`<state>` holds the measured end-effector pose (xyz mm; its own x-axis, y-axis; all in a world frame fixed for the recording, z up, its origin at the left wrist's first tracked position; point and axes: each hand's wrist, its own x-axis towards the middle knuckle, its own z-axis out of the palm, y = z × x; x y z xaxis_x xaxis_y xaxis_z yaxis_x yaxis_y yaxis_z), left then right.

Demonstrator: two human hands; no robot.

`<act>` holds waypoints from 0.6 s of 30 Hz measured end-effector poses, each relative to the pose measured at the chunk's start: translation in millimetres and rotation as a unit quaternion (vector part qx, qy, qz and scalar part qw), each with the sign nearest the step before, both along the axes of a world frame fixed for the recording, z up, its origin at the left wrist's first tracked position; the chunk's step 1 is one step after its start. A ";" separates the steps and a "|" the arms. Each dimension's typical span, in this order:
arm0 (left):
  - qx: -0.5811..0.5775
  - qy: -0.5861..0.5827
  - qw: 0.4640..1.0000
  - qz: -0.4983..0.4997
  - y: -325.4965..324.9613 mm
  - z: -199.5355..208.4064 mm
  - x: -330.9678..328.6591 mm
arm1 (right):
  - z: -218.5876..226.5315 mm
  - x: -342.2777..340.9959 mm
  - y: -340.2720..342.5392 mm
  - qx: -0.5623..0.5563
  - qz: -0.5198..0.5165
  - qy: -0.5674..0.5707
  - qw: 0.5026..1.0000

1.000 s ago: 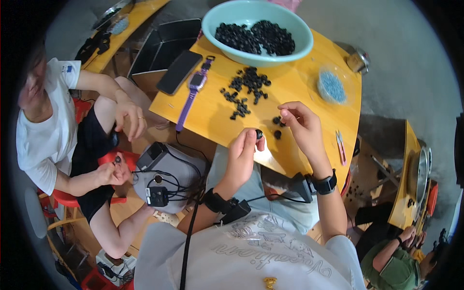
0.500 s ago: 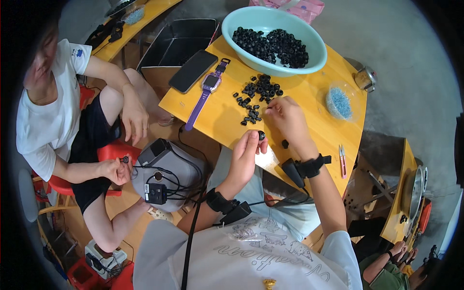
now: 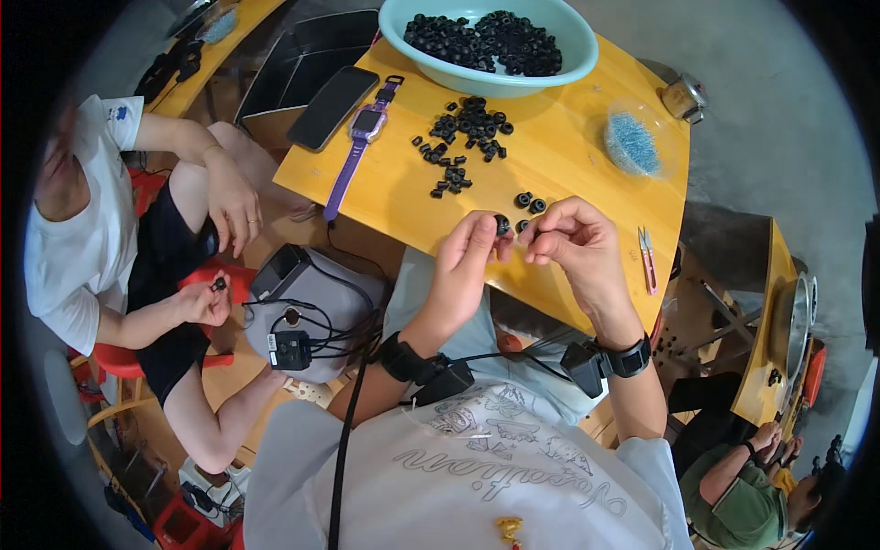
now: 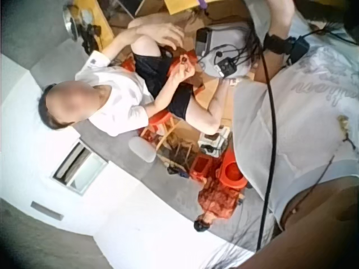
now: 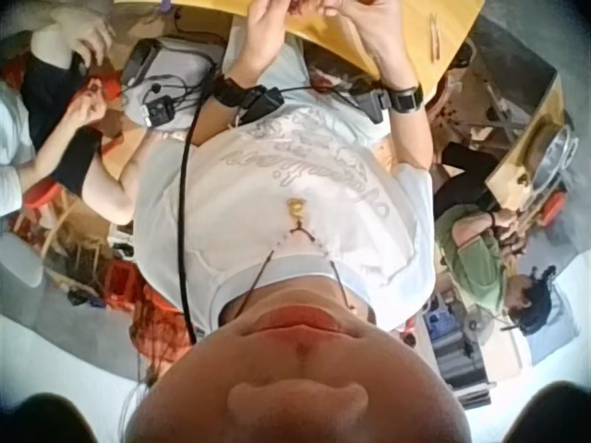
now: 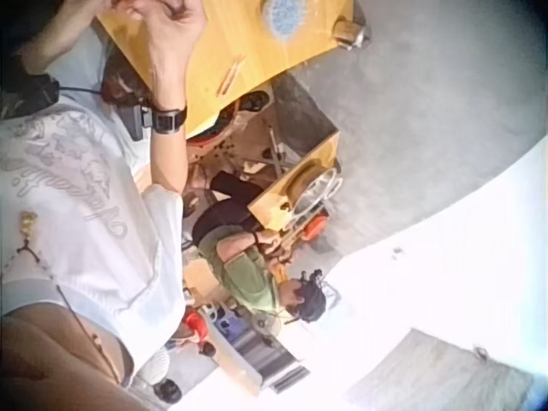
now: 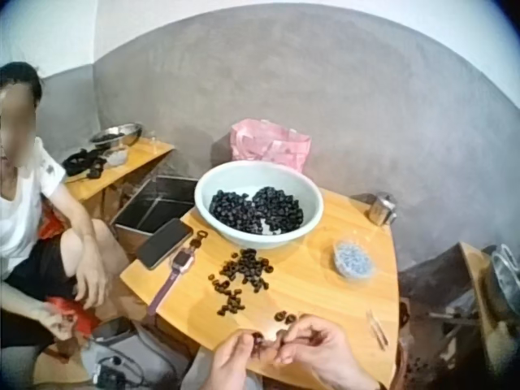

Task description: The person picks up a black plastic component and a small metal spring, inserts the spring into the component, and then presses a second black plastic piece onto the assembly before placing it on the table.

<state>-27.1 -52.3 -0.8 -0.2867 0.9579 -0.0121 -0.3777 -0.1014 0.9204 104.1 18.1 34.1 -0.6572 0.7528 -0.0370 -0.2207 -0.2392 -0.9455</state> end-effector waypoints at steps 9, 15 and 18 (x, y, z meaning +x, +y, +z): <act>0.057 -0.042 0.997 -0.037 2.4 -11.5 15.1 | -14.2 21.4 -21.3 0.000 -0.145 -0.016 0.989; 0.063 -0.057 0.995 -0.058 0.5 -18.0 14.8 | -12.0 18.1 -27.9 0.010 -0.167 -0.026 0.986; 0.072 -0.044 0.995 -0.052 1.4 -14.4 18.1 | -14.5 19.3 -30.0 0.028 -0.164 -0.012 0.986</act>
<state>-9.0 -50.9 -15.2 -0.1903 0.9758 0.1075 -0.4716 -0.1869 0.8618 123.4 -12.0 19.6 -0.3775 0.9260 -0.0019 -0.2540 -0.1055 -0.9614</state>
